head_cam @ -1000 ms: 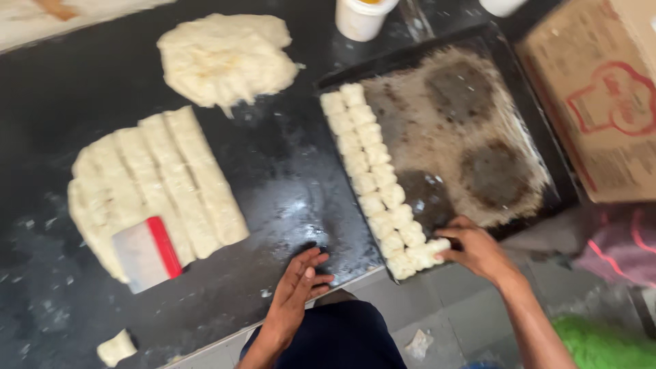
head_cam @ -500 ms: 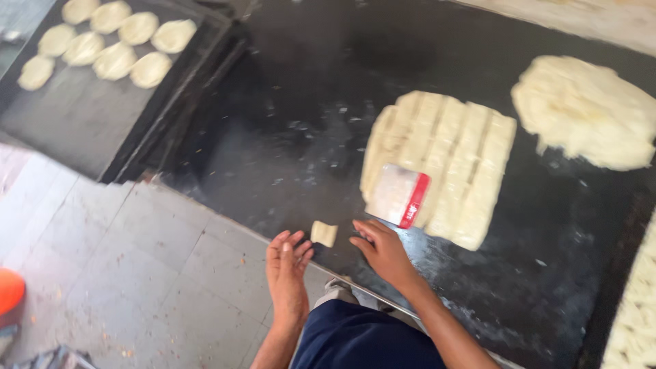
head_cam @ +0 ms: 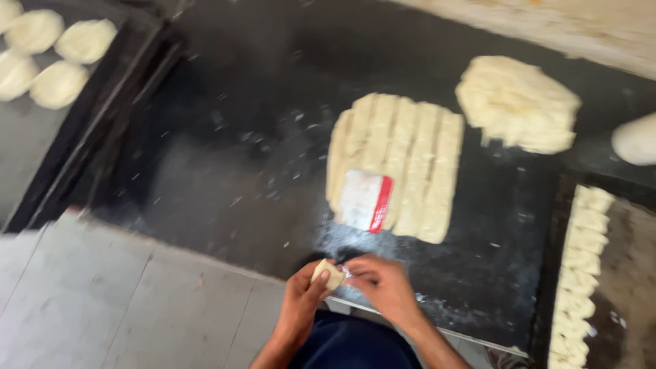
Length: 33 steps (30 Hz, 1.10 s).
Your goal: The person cuts a large sheet of dough into strips using a red-handled scraper and then shapes small pieces of dough into balls by hand. The shaped dough balls are placed in rows on a black baking tray. The person occasionally picks up a strip of dough to roll it into a long rope before cutting it into smaller pieces.
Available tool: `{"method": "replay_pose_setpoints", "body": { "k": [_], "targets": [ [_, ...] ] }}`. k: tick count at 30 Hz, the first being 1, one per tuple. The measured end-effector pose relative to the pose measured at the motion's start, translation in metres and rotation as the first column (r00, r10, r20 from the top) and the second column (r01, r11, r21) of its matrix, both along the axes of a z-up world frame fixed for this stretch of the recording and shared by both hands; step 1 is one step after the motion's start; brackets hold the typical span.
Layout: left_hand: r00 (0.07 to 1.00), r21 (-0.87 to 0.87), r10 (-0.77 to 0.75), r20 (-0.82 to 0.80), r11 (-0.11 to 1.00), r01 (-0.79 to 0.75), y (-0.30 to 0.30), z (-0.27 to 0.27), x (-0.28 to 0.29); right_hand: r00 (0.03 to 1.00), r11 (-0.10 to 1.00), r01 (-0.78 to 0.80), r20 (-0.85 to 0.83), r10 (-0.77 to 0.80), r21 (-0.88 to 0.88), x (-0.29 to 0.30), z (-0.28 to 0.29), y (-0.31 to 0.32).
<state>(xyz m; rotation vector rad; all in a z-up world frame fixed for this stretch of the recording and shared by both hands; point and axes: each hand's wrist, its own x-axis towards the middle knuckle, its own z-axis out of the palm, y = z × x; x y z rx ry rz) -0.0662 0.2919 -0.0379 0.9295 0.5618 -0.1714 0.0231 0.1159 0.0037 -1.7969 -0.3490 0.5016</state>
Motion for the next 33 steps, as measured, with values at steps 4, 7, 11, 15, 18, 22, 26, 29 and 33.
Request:
{"method": "replay_pose_setpoints", "body": {
  "k": [4, 7, 11, 15, 18, 22, 26, 29, 33],
  "targets": [
    [0.99, 0.416, -0.137, 0.016, 0.901, 0.118, -0.013, -0.007, 0.008, 0.754, 0.832, 0.552, 0.458, -0.471, -0.055, 0.059, -0.003, -0.103],
    [0.974, 0.554, -0.224, -0.043, 0.806, 0.21, -0.014, -0.01, 0.006, 0.516, 0.741, 0.666, 0.771, -0.373, -0.087, 0.137, -0.012, -0.176],
    [0.989, 0.287, -0.057, -0.138, 0.953, 0.095, -0.025, -0.023, 0.002, 0.436, 0.718, 0.679, 0.871, -0.226, -0.154, 0.238, -0.031, -0.216],
    [0.992, 0.174, -0.011, -0.123, 0.984, 0.033, -0.037, -0.044, -0.005, 0.443, 0.73, 0.62, 0.896, -0.022, -0.288, 0.303, -0.053, -0.214],
    [0.992, 0.158, 0.039, -0.117, 0.987, -0.021, -0.046, -0.053, -0.008, 0.423, 0.692, 0.649, 0.906, 0.018, -0.317, 0.312, -0.067, -0.209],
    [1.0, 0.303, 0.003, -0.005, 0.953, -0.002, -0.055, -0.041, 0.01, 0.462, 0.688, 0.638, 0.887, 0.016, -0.345, 0.312, -0.078, -0.214],
    [1.0, 0.501, -0.025, 0.005, 0.865, 0.019, -0.067, -0.005, 0.04, 0.49, 0.682, 0.632, 0.872, 0.017, -0.369, 0.305, -0.079, -0.22],
    [0.996, 0.532, -0.035, -0.085, 0.843, 0.075, -0.071, 0.018, 0.059, 0.669, 0.655, 0.523, 0.739, 0.081, -0.545, 0.292, -0.065, -0.228],
    [0.996, 0.57, -0.085, -0.012, 0.818, 0.076, -0.077, 0.036, 0.071, 0.882, 0.989, 0.145, -0.451, -0.139, -0.022, 0.242, -0.011, -0.249]
  ]
}}
